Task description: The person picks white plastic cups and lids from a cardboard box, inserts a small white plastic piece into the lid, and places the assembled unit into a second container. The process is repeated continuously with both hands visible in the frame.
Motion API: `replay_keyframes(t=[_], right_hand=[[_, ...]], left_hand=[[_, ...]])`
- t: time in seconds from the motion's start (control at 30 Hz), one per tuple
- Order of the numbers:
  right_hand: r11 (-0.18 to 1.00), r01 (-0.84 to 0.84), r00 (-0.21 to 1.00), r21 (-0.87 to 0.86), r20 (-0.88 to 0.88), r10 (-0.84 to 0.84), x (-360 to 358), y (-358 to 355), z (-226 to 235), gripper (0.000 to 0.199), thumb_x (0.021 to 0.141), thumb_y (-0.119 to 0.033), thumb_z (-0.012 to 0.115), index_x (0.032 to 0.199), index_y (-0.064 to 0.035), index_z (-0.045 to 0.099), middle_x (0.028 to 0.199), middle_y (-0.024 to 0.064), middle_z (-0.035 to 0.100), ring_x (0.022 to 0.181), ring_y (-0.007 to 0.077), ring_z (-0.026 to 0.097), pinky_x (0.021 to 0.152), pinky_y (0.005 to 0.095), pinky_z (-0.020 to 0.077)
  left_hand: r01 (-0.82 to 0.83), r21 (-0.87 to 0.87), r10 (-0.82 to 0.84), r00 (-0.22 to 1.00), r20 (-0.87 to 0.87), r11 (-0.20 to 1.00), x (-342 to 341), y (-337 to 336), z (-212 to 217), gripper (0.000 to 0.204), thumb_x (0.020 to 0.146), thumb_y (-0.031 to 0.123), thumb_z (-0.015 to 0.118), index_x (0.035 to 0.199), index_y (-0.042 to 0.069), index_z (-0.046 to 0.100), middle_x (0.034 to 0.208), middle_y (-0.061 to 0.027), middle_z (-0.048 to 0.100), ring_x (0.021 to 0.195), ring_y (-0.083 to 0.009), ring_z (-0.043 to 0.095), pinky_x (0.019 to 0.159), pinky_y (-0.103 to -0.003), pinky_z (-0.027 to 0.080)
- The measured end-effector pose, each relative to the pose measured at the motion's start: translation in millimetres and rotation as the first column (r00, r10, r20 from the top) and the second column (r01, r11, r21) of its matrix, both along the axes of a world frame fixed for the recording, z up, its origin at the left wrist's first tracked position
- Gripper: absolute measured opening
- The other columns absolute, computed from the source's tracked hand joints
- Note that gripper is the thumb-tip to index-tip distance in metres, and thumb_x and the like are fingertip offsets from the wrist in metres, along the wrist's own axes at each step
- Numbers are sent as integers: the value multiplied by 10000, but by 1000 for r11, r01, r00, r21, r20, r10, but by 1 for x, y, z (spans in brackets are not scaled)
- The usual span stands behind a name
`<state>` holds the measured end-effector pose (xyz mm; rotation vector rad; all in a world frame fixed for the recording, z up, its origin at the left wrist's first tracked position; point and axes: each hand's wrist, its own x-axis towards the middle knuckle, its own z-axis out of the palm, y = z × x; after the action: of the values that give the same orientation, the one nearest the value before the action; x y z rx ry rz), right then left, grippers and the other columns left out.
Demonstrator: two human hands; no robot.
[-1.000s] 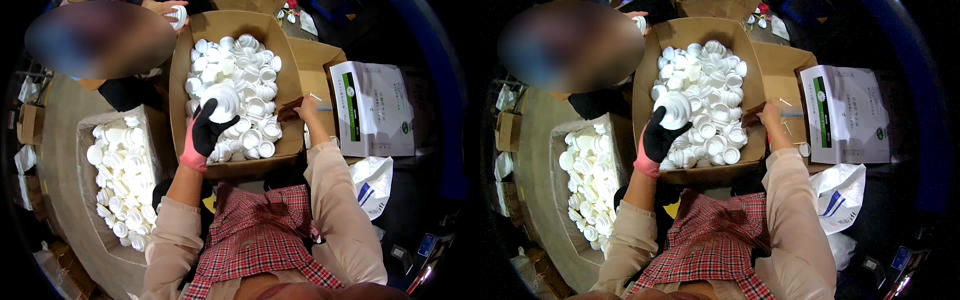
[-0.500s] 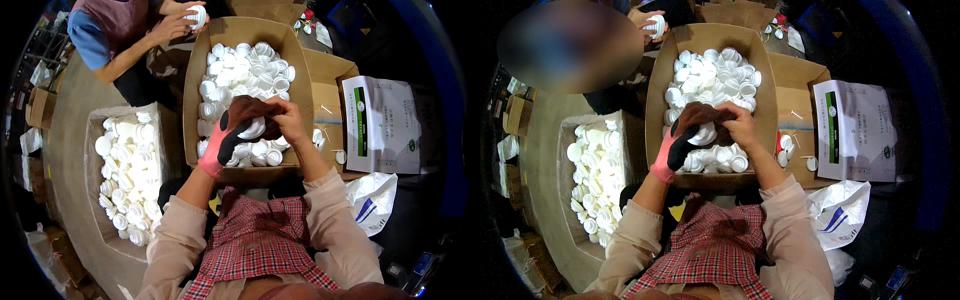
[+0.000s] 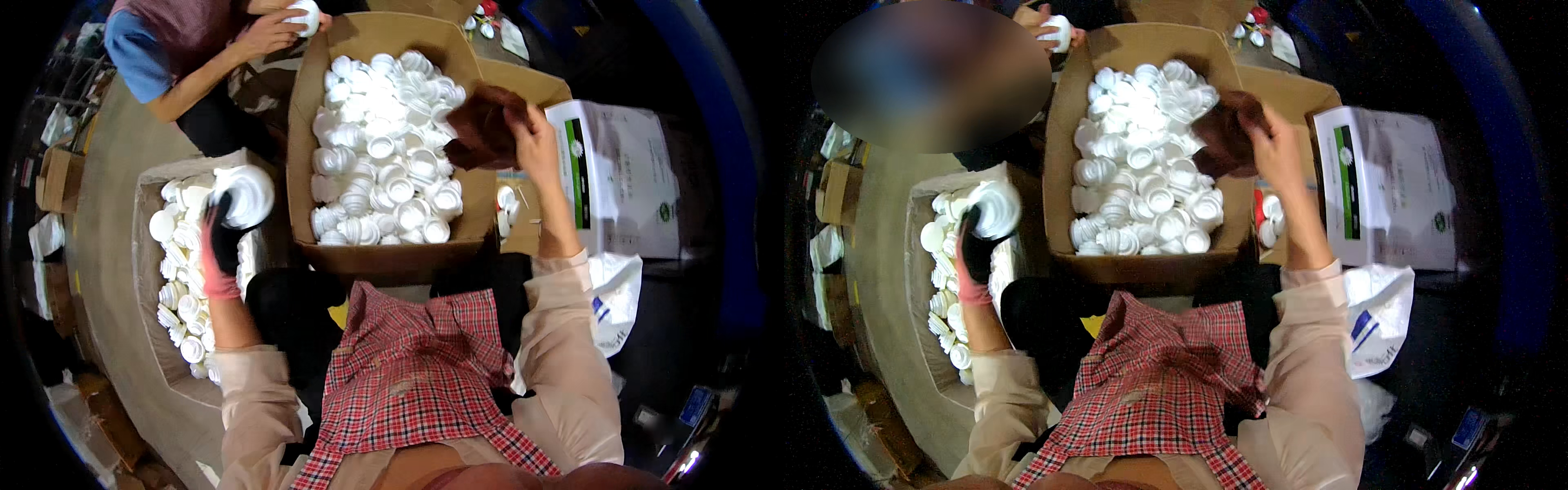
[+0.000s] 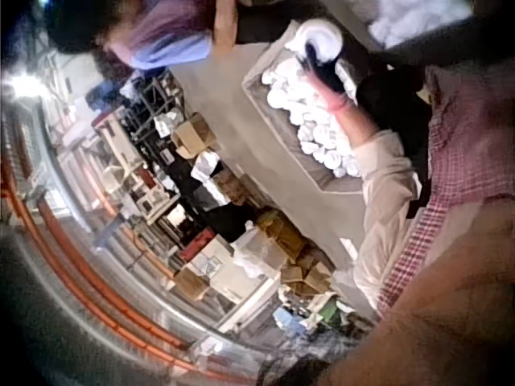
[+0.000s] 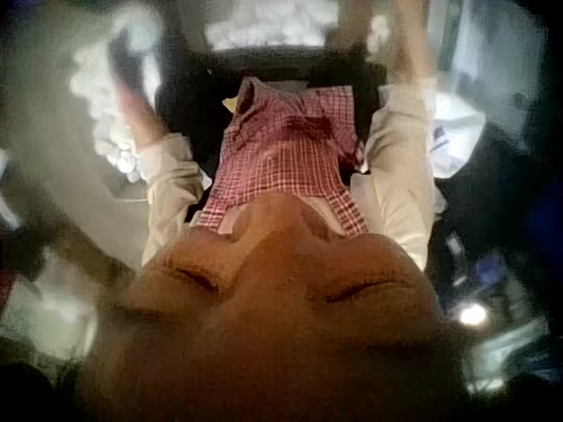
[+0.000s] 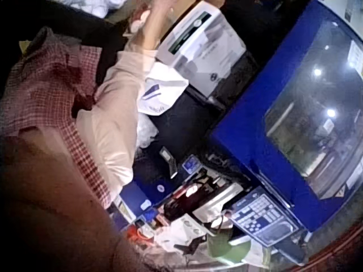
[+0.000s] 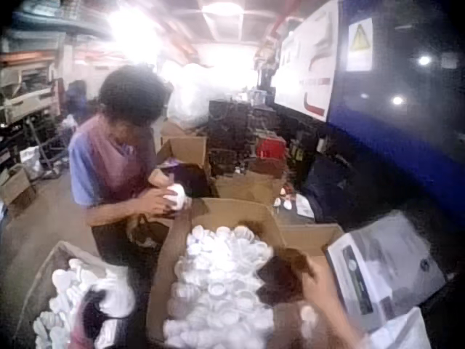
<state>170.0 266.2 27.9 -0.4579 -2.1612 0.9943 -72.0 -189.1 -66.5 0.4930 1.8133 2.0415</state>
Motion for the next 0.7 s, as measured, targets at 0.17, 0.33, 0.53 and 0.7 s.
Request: replay_keyframes(t=[0.17,0.33,0.53,0.7], right_hand=[[782,135,948,609,150,-281,38,24,30,334,844,-281,667,1132,-119,615,962,131,683,850,347,651,687,415,521],[898,-183,729,401,668,-149,54,64,-66,628,854,-400,661,1402,-213,416,1159,232,594,1111,403,549,922,462,446],[947,320,740,-2,625,-249,124,155,-208,587,826,-258,715,1329,-69,477,1153,218,617,877,294,664,761,383,542],[861,498,411,101,847,-337,185,156,-354,990,652,-321,853,1453,-139,299,1204,257,588,1009,434,617,824,468,530]], left_hand=[[-308,-8,304,935,182,951,1,-147,-24,530,930,248,599,1379,24,427,1382,-123,449,1269,-264,440,994,-480,429],[-542,-836,364,798,-480,84,16,-138,-45,770,889,415,652,1438,-17,330,1471,-179,367,1332,-285,382,1067,-374,340],[-80,-444,-37,967,-250,892,47,44,26,465,959,124,541,1374,-47,422,1370,-160,499,1262,-227,468,1074,-331,330],[242,-578,-457,850,-261,780,87,188,35,390,878,33,600,1256,-36,530,1187,-153,625,1104,-240,591,979,-336,429]])
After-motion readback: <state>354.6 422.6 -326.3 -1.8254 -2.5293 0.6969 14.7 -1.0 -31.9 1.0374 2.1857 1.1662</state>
